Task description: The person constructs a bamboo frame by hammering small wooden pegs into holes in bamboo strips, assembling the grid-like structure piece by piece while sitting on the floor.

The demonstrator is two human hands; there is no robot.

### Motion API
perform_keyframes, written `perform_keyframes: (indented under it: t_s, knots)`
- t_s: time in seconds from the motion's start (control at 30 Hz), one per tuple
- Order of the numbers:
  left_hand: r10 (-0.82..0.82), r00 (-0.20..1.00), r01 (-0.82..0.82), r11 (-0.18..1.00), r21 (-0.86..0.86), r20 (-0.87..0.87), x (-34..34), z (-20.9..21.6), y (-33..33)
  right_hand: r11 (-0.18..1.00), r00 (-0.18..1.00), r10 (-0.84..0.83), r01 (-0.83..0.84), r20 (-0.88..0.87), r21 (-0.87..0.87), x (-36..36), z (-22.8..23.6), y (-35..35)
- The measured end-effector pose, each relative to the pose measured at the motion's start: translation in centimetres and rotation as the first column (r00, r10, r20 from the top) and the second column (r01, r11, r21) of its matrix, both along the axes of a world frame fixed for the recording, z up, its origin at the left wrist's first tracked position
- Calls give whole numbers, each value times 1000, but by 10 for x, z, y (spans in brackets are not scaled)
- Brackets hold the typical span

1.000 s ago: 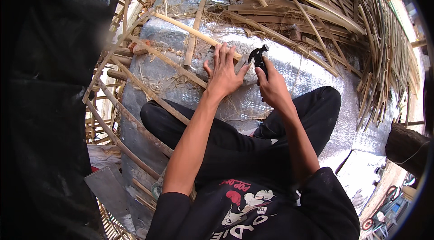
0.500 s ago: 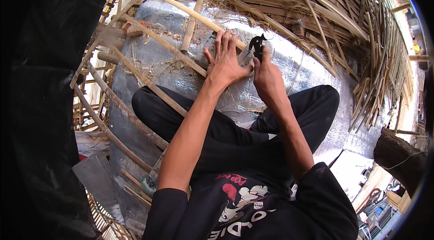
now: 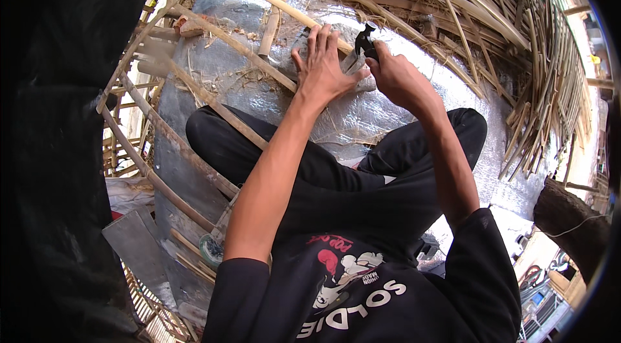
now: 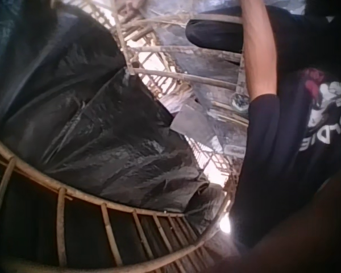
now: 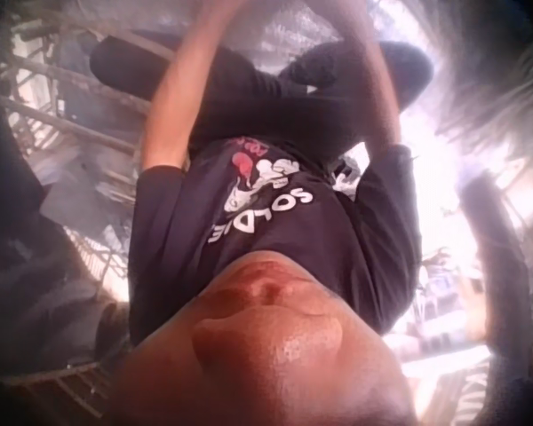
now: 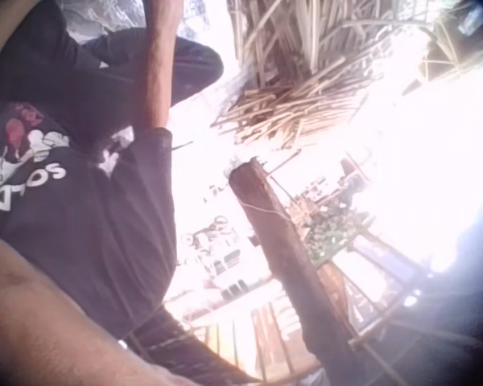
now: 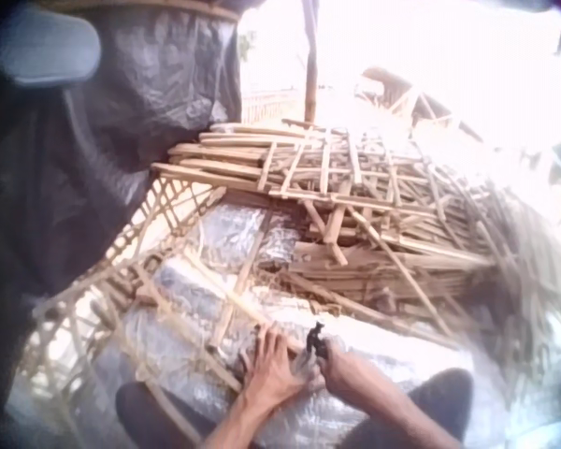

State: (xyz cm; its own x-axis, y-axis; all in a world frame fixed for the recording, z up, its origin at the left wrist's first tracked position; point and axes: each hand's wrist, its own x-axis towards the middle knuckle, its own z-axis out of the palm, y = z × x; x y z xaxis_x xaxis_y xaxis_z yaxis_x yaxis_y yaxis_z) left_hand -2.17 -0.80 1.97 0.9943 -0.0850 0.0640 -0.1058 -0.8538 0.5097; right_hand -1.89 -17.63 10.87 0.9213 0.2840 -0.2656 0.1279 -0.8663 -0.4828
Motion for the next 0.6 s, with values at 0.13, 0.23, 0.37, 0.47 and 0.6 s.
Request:
perform_keyframes:
  t_s: [0.13, 0.23, 0.37, 0.47, 0.6]
  knots:
    - [13, 1000, -14, 999, -31, -23, -2, 8, -2, 991, 992, 110, -114, -53, -68, 17, 6, -9]
    - [-1, 999, -1, 999, -34, -36, -2, 10, -5, 947, 964, 262, -267, -50, -178, 35, 8, -15]
    - [7, 1000, -8, 999, -42, -29, -1, 9, -1, 904, 833, 228, -374, -503, -208, 48, 62, -5]
    - [8, 999, -9, 1000, -16, -53, -3, 9, 7, 947, 862, 189, -286, -470, -143, 29, 65, -7]
    - [-26, 994, 20, 998, -52, -111, 3, 6, 8, 981, 977, -16, 56, -212, 184, 9, 42, -37]
